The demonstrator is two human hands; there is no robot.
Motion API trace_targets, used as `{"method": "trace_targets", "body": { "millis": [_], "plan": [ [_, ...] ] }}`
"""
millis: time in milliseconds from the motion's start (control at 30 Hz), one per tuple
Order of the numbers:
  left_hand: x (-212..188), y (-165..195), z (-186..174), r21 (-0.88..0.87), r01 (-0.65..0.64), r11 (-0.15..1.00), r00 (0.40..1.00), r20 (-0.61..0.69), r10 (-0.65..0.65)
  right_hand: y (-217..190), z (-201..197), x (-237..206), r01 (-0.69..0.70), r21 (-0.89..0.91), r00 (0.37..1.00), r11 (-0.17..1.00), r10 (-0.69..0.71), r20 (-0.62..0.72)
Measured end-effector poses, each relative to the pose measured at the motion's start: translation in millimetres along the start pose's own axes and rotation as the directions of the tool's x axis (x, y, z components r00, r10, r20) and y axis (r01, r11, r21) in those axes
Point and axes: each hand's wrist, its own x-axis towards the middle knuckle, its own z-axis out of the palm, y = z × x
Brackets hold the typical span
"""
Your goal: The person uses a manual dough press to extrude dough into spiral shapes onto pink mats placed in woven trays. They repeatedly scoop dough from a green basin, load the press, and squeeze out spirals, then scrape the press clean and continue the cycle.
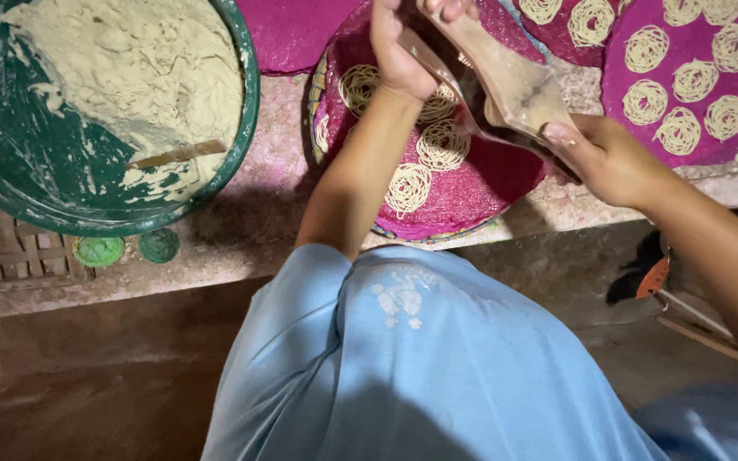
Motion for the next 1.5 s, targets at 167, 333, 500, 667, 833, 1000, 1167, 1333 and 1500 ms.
{"method": "trace_targets", "body": {
  "millis": [167, 333, 500, 667, 833, 1000, 1167, 1333, 1500],
  "plan": [
    [-3.6, 15.2, 2.6, 0.013, 0.4, 0.917, 0.747, -0.585, -0.317, 20.1, 5.5, 5.9, 0.129, 0.24, 0.99, 0.962, -0.14, 0.032],
    [-55.5, -2.0, -22.8, 0.543, 0.835, 0.091, 0.504, -0.686, -0.525, 46.3, 7.8, 7.5, 0.157, 0.317, 0.986, 0.935, -0.168, 0.007],
    [-95.1, 0.1, -42.3, 0.925, 0.378, -0.049, 0.84, -0.365, -0.401, 60.0, 21.2, 13.1, 0.237, 0.369, 0.971, 0.899, -0.209, -0.113],
    [-126.0, 29.6, -8.5, 0.916, 0.211, -0.341, 0.892, -0.323, -0.317, 79.8, 17.1, -3.4, 0.11, 0.245, 0.987, 0.963, -0.077, -0.139],
    [-110.1, 17.0, 33.5, 0.508, 0.379, 0.773, 0.925, -0.236, -0.299, 83.7, 29.3, -33.3, 0.04, 0.129, 0.995, 0.991, -0.052, 0.084],
    [-105.7, -28.6, 52.2, -0.241, 0.206, 0.948, 0.975, -0.036, -0.221, 64.5, 38.0, -65.7, -0.086, 0.36, 0.934, 0.929, -0.05, 0.353],
    [-100.5, -38.8, 46.1, -0.196, 0.129, 0.972, 0.982, -0.112, -0.153, 48.7, 38.6, -78.0, -0.063, -0.011, 0.997, 0.998, 0.064, 0.042],
    [-107.6, -29.0, 39.7, -0.219, 0.155, 0.963, 0.978, -0.102, -0.181, 37.3, 65.3, -79.8, -0.07, 0.138, 0.997, 0.988, 0.064, 0.047],
    [-114.5, -50.8, 48.4, -0.201, 0.115, 0.973, 0.972, -0.178, -0.151, 30.9, 45.3, -93.2, -0.157, -0.069, 0.987, 0.985, 0.158, 0.018]
  ]
}}
